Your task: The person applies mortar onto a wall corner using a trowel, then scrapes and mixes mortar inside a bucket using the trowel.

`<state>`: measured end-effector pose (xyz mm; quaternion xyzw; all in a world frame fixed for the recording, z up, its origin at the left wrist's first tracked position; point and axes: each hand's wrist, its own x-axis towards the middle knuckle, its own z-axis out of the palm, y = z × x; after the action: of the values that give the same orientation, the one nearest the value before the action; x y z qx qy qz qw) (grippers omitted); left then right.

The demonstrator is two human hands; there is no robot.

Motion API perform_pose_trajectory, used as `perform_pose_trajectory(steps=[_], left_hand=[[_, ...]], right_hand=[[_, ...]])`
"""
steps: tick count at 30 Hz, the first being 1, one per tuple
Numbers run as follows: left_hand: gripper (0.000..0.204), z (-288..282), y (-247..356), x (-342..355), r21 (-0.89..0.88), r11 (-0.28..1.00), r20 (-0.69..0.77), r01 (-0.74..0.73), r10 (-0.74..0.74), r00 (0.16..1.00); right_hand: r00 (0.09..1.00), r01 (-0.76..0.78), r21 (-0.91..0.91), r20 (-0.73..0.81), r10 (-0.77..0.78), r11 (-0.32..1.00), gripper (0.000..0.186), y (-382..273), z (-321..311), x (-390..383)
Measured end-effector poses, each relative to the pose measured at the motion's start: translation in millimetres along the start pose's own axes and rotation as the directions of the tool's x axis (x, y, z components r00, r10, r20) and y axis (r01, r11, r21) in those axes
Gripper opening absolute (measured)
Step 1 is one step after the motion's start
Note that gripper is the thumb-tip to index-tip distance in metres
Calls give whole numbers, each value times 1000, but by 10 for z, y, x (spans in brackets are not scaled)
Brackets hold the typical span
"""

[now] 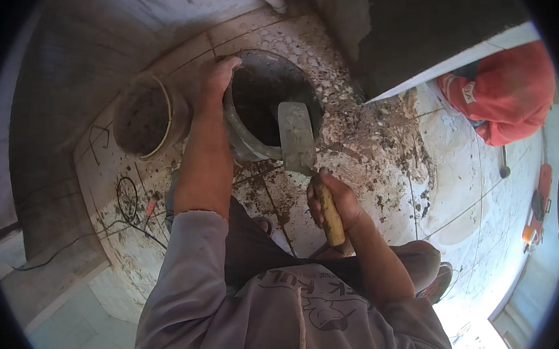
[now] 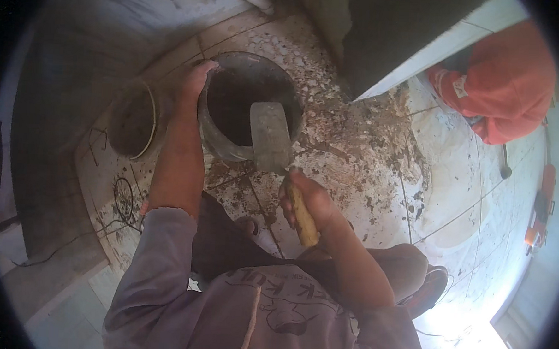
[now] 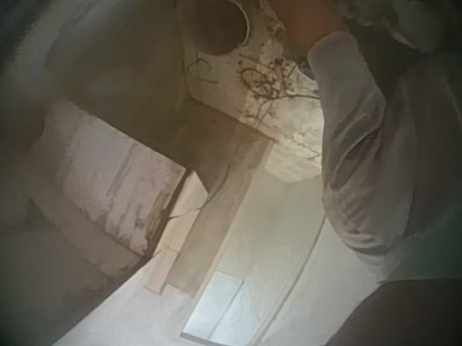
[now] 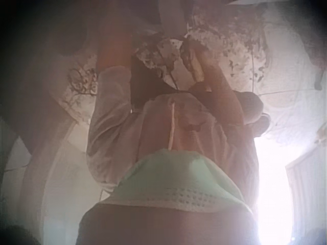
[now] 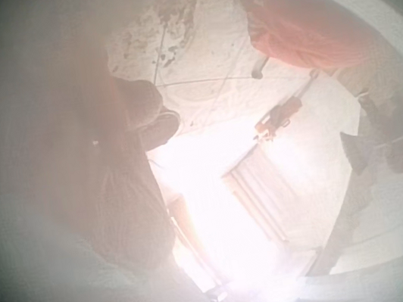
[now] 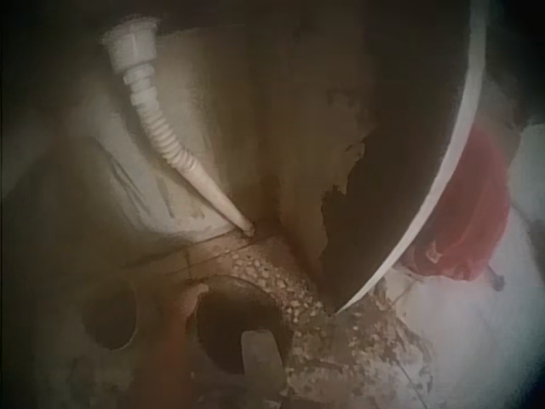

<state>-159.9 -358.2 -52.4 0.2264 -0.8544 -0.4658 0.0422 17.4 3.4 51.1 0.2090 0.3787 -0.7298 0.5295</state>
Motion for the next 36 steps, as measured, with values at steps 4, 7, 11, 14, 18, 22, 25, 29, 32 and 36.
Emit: perform_pose_trajectory(steps=[4,7,11,14,18,22,25,29,32,36], left_hand=[[31,-97,194,-175,71,988,-9,-139,140,990],[30,-80,277,-267,-26,997,9,-75,75,997],[29,-223,61,-138,-140,989,61,41,-33,998],[29,-286,41,-196,-98,988,25,-121,124,992],[34,-335,475,-574,-142,988,51,-55,62,997],[36,-364,591,-675,-91,996,94,-25,34,995],[37,-346,633,-784,-24,996,79,-86,88,993],[39,-206,659,-892,-139,989,107,-45,60,992],[39,-155,814,-975,-60,990,178,-129,138,974],[41,-74,789,-1035,-59,992,233,-112,122,965]], right_hand=[[995,-98,-189,-19,96,977,49,180,42,-135],[986,-164,-226,-34,161,960,47,284,-23,-250],[952,-305,-349,-134,275,886,38,335,-48,-655],[915,-387,-522,-317,248,760,27,288,-18,-950],[957,-241,-672,-284,58,700,25,-248,85,-1169],[985,76,-770,-41,-169,633,36,-754,-63,-870],[900,-126,-858,-310,-307,498,29,-827,34,-677],[888,-233,-959,-143,-437,-160,28,-1016,40,-413],[925,-211,-900,-58,-374,-381,31,-1147,40,-114],[918,-372,-668,-161,-363,-645,35,-1072,180,335]])
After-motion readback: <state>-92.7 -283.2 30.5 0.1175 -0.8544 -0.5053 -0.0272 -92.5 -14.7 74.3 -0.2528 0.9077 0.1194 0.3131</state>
